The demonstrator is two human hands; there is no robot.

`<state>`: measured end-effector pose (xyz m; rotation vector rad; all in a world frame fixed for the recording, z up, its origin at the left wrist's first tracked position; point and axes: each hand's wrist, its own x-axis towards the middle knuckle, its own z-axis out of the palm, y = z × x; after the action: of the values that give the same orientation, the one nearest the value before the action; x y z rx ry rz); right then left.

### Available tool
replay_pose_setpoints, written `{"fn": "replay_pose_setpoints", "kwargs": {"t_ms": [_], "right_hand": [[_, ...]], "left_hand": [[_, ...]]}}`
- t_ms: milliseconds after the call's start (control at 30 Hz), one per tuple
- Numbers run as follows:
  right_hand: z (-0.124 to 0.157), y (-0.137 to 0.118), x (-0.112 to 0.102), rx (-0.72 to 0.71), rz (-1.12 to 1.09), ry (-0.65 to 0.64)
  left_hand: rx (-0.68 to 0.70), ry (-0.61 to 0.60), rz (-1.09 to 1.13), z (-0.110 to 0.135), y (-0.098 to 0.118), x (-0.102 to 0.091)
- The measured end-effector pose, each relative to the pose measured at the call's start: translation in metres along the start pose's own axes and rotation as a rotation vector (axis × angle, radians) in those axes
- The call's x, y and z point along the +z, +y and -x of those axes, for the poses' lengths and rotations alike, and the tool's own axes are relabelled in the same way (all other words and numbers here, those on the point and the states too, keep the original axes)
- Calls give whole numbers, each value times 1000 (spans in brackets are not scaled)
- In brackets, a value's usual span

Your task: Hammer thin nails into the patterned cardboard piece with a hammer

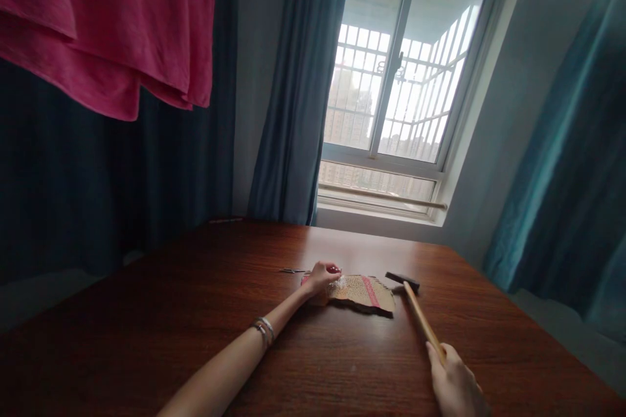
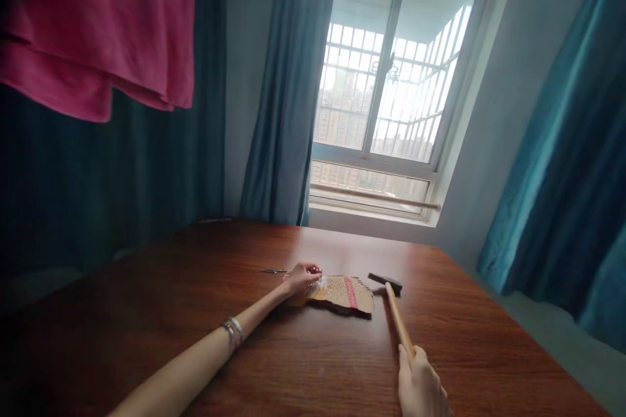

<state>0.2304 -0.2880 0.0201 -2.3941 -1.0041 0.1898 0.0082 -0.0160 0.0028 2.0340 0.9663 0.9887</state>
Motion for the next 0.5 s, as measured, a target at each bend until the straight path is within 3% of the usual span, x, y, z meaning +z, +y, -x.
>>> {"fn": "replay_pose_setpoints", "kwargs": {"t_ms": [167,300,400,500], "right_hand": [[8,-15,3,0,-556,59],[27,-33,9,19,-1089,-151],[41,-49,9,58,-1250,-295],[51,-65,10,59,-1322,-352]], "left_hand": [[-10,-5,25,1,3,-1],[-7,-10,28,0,2,-1],[6,-12,33,0,0,0],[26,-21,43,0,0,0]]}}
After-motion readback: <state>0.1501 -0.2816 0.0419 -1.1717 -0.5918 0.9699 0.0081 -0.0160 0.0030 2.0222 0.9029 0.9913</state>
